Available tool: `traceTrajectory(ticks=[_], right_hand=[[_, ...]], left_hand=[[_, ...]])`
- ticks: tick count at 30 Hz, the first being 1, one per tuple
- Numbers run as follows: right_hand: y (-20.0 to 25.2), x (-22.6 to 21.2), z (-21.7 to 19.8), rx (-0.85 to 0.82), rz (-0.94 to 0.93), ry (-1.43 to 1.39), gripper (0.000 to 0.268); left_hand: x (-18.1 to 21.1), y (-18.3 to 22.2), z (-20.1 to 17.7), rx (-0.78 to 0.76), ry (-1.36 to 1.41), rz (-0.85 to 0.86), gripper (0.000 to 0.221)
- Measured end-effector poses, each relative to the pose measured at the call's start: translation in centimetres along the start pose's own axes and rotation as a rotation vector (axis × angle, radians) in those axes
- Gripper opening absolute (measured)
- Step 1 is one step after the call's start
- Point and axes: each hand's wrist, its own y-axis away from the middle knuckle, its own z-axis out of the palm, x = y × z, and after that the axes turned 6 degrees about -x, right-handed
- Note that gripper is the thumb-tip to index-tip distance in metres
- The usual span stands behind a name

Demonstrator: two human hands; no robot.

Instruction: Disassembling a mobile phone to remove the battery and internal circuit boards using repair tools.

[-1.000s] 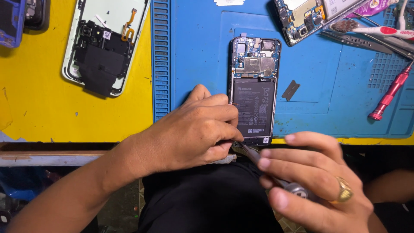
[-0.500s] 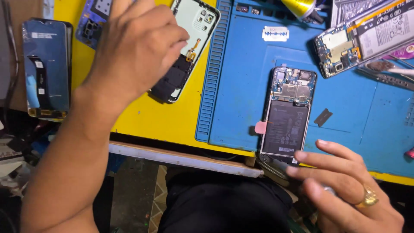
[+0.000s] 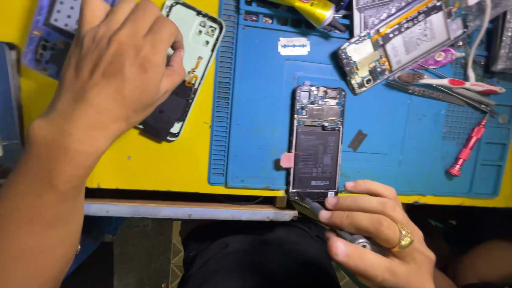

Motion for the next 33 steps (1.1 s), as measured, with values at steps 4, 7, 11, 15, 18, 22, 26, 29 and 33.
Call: traceTrajectory(ticks=[4,7,11,15,18,22,26,29,33], right_hand=[[-0.2,-0.2,0.2,0.025,0.023,-0.012,0.026],[-0.5,0.3,-0.2,0.001,-0.025,-0.044,0.027],[0.0,-0.7,-0.9,-0.018,0.083,-0.041,0.019],[1.7,-1.8,-0.9,0.051,0.202,-0.004,0.043],[2.0,-1.5,-1.0,0.072,0.208,-0.004,0.044],[1.7,-1.3,-1.7,-0.013,0.159,-0.024,0.038],[1.9,-2.1,-1.1,0.035,0.207,-0.021,0.042],[1.8,-2.2,-1.1,0.061,0.223,-0.018,0.040],[1.0,-2.1,-1.4,0.008,0.193,-0.078,0.024]], left_hand=[[3.9,-0.6,-1.2,-0.023,0.519,-0.006,0.025],[8.3,-0.3,-3.3,-0.045,0.909,0.201,0.021],[12.7,-0.1,-3.6,-0.065,0.984,0.369,0.018],[14.6,0.0,-3.2,-0.034,1.128,0.422,0.016],[14.9,-0.1,-3.1,-0.022,1.164,0.412,0.014],[15.2,0.0,-3.0,-0.012,1.189,0.399,0.012],[15.3,0.2,-3.1,-0.022,1.189,0.399,0.011],[15.3,0.2,-3.1,-0.009,1.198,0.393,0.012],[15.3,0.4,-3.0,-0.015,1.210,0.395,0.011]])
